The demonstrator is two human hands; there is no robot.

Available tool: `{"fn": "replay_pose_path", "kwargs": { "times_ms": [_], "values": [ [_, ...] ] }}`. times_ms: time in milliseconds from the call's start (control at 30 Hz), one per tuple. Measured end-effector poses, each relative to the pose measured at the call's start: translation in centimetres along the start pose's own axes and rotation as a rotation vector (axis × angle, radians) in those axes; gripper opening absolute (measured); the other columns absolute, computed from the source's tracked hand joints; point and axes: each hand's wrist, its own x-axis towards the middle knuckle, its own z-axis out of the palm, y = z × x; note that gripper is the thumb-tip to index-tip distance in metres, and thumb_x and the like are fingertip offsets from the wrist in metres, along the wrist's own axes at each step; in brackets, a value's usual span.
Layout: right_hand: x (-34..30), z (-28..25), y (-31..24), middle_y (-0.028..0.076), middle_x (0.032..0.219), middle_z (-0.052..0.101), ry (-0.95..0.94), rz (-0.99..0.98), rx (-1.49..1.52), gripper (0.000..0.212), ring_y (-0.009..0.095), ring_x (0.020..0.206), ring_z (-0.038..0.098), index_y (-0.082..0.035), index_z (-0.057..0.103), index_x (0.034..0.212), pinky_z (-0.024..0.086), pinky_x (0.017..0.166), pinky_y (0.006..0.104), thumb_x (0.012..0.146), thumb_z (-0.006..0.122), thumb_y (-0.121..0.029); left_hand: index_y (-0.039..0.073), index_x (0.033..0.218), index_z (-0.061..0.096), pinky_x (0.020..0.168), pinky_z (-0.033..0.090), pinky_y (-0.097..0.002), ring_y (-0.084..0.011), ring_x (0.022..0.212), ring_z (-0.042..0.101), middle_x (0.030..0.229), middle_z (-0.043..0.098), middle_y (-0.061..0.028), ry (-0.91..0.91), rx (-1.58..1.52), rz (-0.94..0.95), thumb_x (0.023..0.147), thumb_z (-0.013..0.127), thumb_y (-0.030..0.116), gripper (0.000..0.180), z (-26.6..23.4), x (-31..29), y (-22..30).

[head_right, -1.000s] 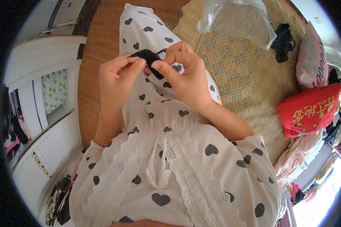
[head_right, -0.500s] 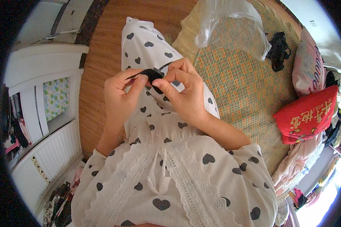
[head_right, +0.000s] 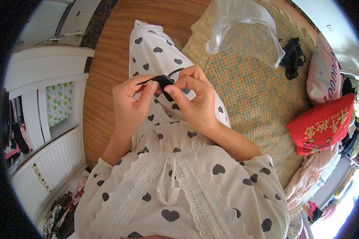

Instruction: The person attaches black elastic straps to black plastic hangers by hand, threading the strap through a slot in the hanger base and securing it.

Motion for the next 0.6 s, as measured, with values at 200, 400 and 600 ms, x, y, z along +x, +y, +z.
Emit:
{"fn": "replay_pose_path", "kwargs": {
  "times_ms": [200,400,600],
  "values": [
    [0.01,-0.10,0.19,0.006,0.083,0.051,-0.008,-0.003,0.005,0.015,0.015,0.077,0.049,0.000,0.064,0.074,0.041,0.071,0.0255,0.075,0.074,-0.011,-0.003,0.088,0.065,0.060,0.050,-0.0248,-0.0152,0.067,0.066,0.077,0.067,-0.0107,0.007,0.037,0.013,0.084,0.058,0.001,0.009,0.08,0.04,-0.06],
    [0.00,-0.09,0.11,0.006,0.083,0.051,-0.006,0.021,0.012,0.015,0.015,0.078,0.049,0.000,0.064,0.074,0.041,0.071,0.0262,0.076,0.073,-0.012,-0.003,0.088,0.065,0.060,0.050,-0.0255,-0.0156,0.067,0.065,0.076,0.067,-0.0104,0.009,0.038,0.007,0.084,0.058,0.001,0.009,0.20,0.09,-0.13],
    [0.08,-0.11,0.20,0.006,0.083,0.051,-0.006,0.014,0.009,0.015,0.015,0.078,0.049,0.001,0.064,0.074,0.040,0.071,0.0260,0.076,0.073,-0.011,-0.001,0.088,0.065,0.060,0.050,-0.0263,-0.0178,0.066,0.066,0.076,0.066,-0.0106,-0.019,0.107,0.031,0.083,0.058,0.000,0.009,0.08,0.11,-0.15]
  ]
}}
